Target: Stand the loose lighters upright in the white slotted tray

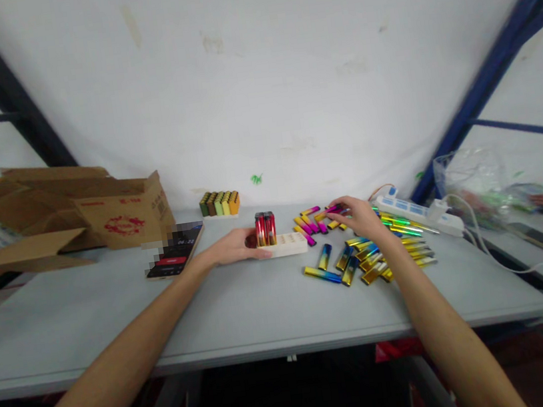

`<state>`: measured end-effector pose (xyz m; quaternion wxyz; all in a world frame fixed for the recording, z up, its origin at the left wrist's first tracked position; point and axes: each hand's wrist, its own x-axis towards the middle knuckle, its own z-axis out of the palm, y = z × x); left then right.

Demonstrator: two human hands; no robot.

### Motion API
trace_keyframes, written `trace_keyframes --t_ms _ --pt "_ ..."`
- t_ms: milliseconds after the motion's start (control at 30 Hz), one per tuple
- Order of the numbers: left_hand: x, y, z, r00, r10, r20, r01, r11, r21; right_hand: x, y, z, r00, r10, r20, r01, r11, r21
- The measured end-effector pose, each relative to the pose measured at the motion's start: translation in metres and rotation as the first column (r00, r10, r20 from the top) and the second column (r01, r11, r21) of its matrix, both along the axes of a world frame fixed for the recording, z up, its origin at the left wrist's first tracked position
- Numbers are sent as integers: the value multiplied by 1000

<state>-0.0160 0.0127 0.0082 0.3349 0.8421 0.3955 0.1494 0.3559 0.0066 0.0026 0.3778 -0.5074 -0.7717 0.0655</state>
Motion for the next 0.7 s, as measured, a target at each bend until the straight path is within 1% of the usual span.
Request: trace_keyframes --t_ms 133,233,367,467,700 --pt "0 0 0 1000 3 -3 -3 1000 -18 0 3 -5 992 15 -122 -22 998 -54" --pt "0 0 0 1000 9 -3 -9 1000 -23 -3 4 -6 967 35 -253 -65 992 -111" --pt "0 -1 0 1000 11 -21 -11 1000 -4 -12 -2 0 907 96 -410 -178 970 -166" --pt "1 -1 0 999 19 -42 -18 1000 4 -18 -9 7 866 118 -485 -241 950 -200" --pt "0 3 -3 997 25 -73 -20 997 69 -20 -12 12 810 60 -583 -236 944 -231"
